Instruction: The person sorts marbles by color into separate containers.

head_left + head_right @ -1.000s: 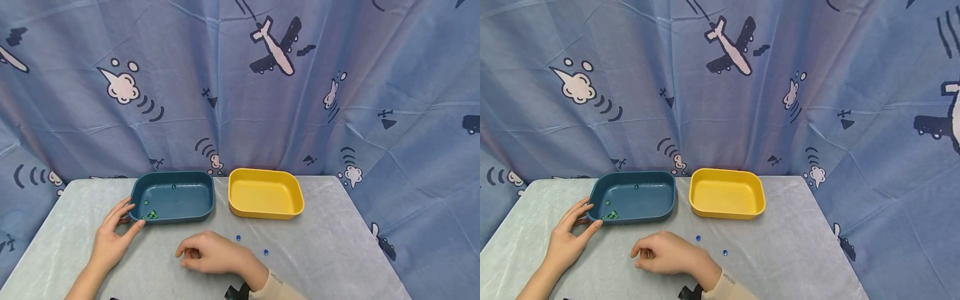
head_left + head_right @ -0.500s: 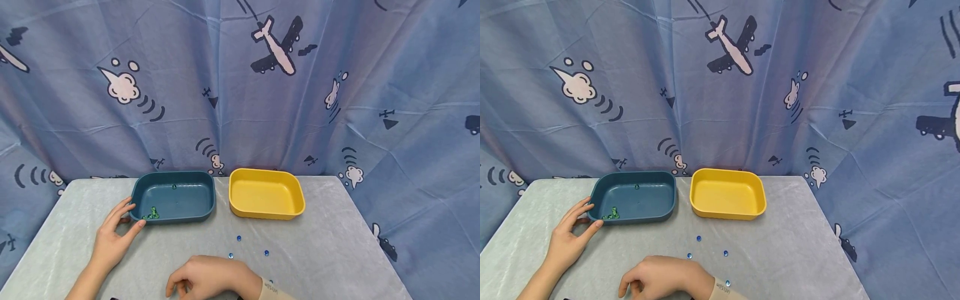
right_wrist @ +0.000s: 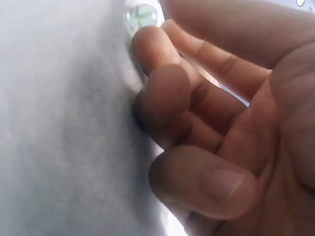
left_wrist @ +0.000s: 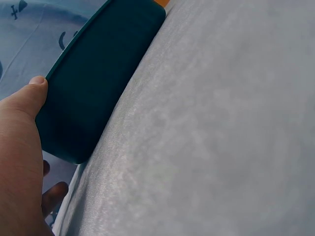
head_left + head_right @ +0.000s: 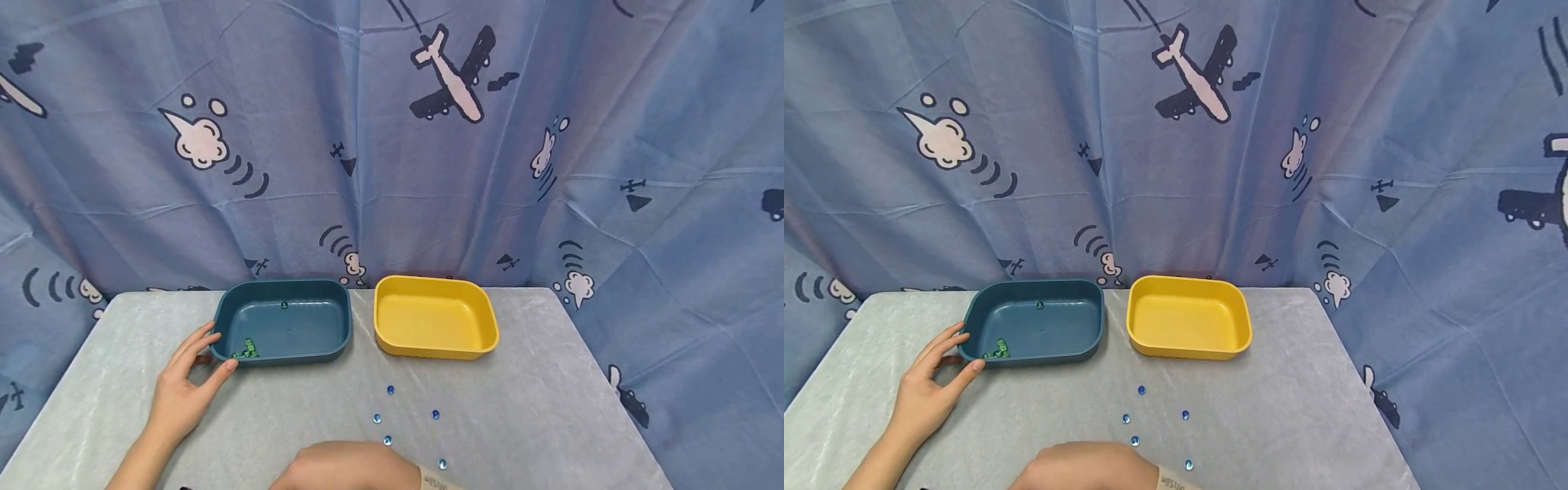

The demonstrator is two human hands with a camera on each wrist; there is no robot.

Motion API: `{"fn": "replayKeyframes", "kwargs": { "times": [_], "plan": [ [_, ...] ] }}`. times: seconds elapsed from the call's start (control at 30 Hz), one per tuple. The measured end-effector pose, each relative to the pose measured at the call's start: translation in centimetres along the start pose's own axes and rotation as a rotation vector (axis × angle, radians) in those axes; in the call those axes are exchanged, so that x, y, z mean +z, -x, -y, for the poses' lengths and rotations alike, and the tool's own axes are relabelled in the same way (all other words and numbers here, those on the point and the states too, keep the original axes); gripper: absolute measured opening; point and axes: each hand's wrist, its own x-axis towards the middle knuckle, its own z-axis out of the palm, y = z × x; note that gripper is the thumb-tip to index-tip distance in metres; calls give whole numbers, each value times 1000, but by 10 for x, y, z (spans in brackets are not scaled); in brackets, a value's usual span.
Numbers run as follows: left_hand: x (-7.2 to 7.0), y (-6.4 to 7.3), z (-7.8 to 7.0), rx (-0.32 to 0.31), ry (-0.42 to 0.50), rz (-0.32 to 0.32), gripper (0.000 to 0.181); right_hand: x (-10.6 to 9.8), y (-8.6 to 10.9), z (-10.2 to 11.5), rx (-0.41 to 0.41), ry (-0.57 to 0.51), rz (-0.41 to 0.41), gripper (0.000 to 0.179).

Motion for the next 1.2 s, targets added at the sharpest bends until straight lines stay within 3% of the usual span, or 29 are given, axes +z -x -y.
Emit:
{"fn": "replayKeyframes", "kwargs": {
  "times": [0.27,0.57,0.87,1.07,1.2],
  "plan": [
    [1,1,-1,-6,-10,-1,60,9,2,2,-55,44,-47,15],
    [1,1,-1,-9,-7,3,62,13,7,-4,-71,5,-150,11],
    [0,1,0,-2,-8,1,63,9,-1,0,93,31,-46,13],
    [0,2,2,3,-14,2,65,5,-1,1,36,70,-16,11],
    [1,2,2,0,-10,1,65,0,-3,-5,59,65,-17,11]
  ]
}}
